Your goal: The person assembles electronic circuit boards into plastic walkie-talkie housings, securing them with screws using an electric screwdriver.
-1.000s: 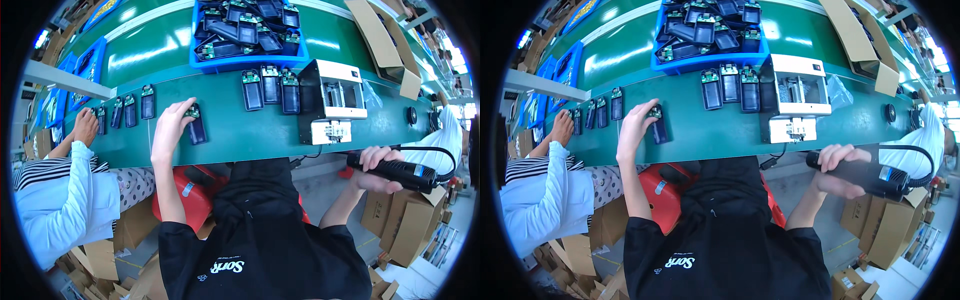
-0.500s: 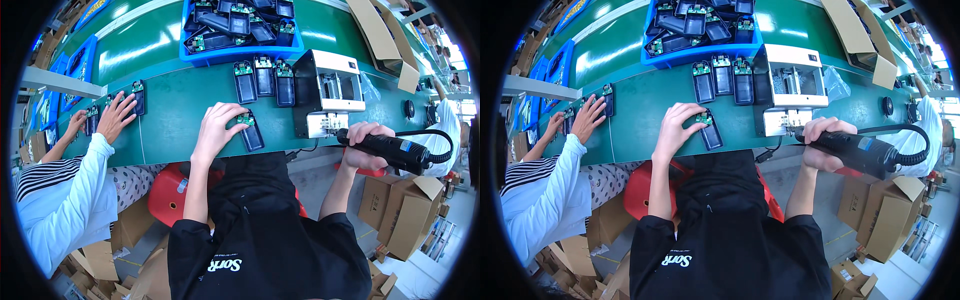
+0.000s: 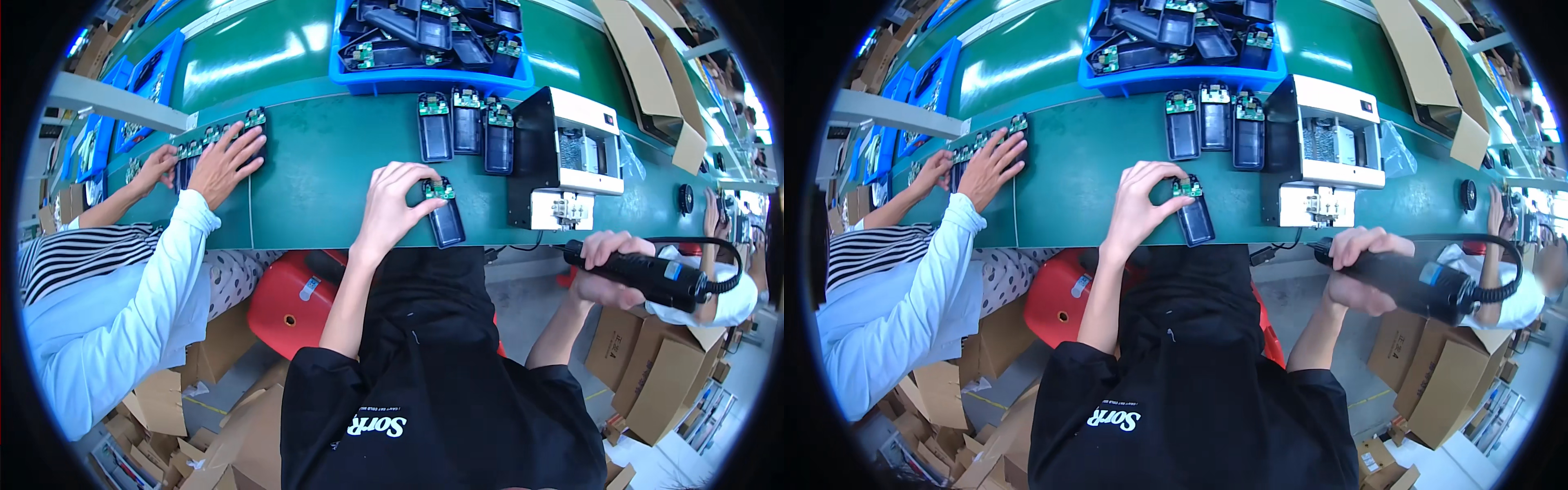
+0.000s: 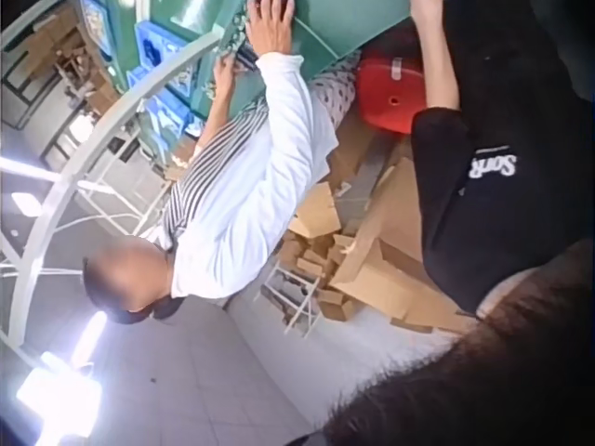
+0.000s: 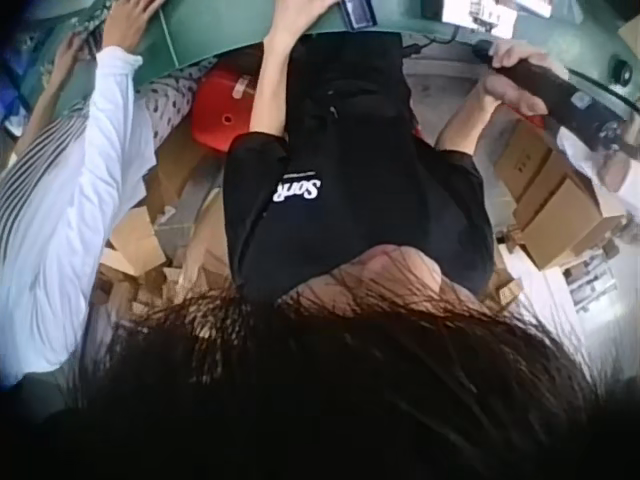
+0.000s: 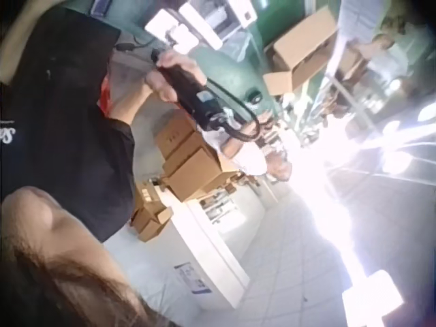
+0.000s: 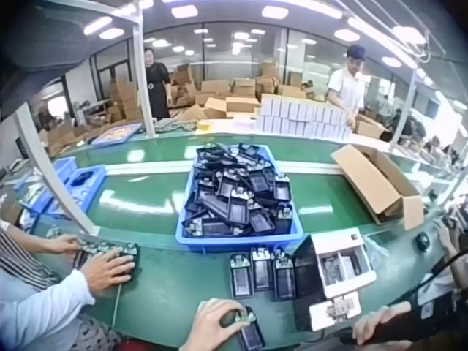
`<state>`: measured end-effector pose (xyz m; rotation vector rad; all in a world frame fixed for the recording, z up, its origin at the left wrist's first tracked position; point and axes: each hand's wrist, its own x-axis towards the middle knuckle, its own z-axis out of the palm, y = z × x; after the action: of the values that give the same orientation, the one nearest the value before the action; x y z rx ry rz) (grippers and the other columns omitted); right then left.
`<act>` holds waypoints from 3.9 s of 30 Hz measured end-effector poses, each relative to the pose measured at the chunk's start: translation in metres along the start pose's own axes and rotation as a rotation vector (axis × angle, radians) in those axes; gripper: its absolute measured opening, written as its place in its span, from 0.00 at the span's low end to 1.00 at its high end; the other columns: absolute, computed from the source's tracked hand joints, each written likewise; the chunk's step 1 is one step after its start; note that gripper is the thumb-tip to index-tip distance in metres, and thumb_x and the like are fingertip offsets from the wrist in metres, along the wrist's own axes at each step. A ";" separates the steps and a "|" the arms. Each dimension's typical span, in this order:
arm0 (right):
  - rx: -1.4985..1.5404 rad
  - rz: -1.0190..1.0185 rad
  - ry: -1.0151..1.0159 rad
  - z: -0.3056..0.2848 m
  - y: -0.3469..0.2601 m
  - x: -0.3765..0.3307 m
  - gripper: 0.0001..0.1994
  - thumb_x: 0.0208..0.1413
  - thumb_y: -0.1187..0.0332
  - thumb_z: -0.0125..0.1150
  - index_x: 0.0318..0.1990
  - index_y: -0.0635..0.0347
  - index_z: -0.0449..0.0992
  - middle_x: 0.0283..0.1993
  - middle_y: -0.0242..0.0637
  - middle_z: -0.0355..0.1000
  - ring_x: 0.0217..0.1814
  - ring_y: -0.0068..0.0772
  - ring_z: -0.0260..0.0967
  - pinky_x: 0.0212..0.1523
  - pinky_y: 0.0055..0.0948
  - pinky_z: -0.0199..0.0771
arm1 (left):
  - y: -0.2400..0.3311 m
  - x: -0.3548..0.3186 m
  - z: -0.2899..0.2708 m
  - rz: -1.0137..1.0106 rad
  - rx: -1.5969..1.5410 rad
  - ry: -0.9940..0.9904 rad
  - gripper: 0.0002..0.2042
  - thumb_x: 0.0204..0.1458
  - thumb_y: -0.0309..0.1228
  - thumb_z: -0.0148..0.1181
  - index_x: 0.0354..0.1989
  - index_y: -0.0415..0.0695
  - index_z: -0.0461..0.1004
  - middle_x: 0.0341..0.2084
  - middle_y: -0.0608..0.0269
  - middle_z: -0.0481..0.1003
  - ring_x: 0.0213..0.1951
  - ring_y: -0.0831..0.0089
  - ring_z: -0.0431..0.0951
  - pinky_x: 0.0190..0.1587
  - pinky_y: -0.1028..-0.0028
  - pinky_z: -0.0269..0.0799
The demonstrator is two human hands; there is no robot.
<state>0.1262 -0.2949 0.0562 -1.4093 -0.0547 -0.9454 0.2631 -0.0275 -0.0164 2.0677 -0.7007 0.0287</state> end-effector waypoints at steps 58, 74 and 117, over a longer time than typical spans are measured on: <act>-0.467 0.463 -0.384 0.052 0.053 -0.112 0.33 0.46 0.54 0.72 0.54 0.71 0.74 0.49 0.39 0.80 0.29 0.20 0.73 0.35 0.22 0.74 | 0.002 -0.004 0.021 0.041 0.005 0.182 0.13 0.40 0.31 0.74 0.34 0.45 0.79 0.37 0.67 0.81 0.43 0.68 0.79 0.50 0.68 0.66; -0.477 0.476 -0.417 0.047 0.054 -0.115 0.32 0.45 0.56 0.72 0.53 0.71 0.73 0.50 0.37 0.80 0.25 0.17 0.71 0.30 0.20 0.73 | 0.001 -0.007 0.024 0.001 -0.147 0.134 0.13 0.41 0.27 0.74 0.36 0.40 0.78 0.39 0.62 0.81 0.45 0.64 0.80 0.49 0.67 0.73; 0.202 0.015 -0.204 0.104 0.023 -0.020 0.42 0.44 0.25 0.61 0.42 0.59 0.59 0.23 0.32 0.62 0.16 0.24 0.62 0.19 0.24 0.66 | 0.012 -0.020 0.032 0.124 -0.122 -0.041 0.15 0.38 0.29 0.75 0.33 0.46 0.75 0.37 0.69 0.77 0.42 0.67 0.76 0.53 0.67 0.65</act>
<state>0.1779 -0.1999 0.0497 -1.3112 -0.2841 -0.7591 0.2327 -0.0486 -0.0312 1.9116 -0.8347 0.0132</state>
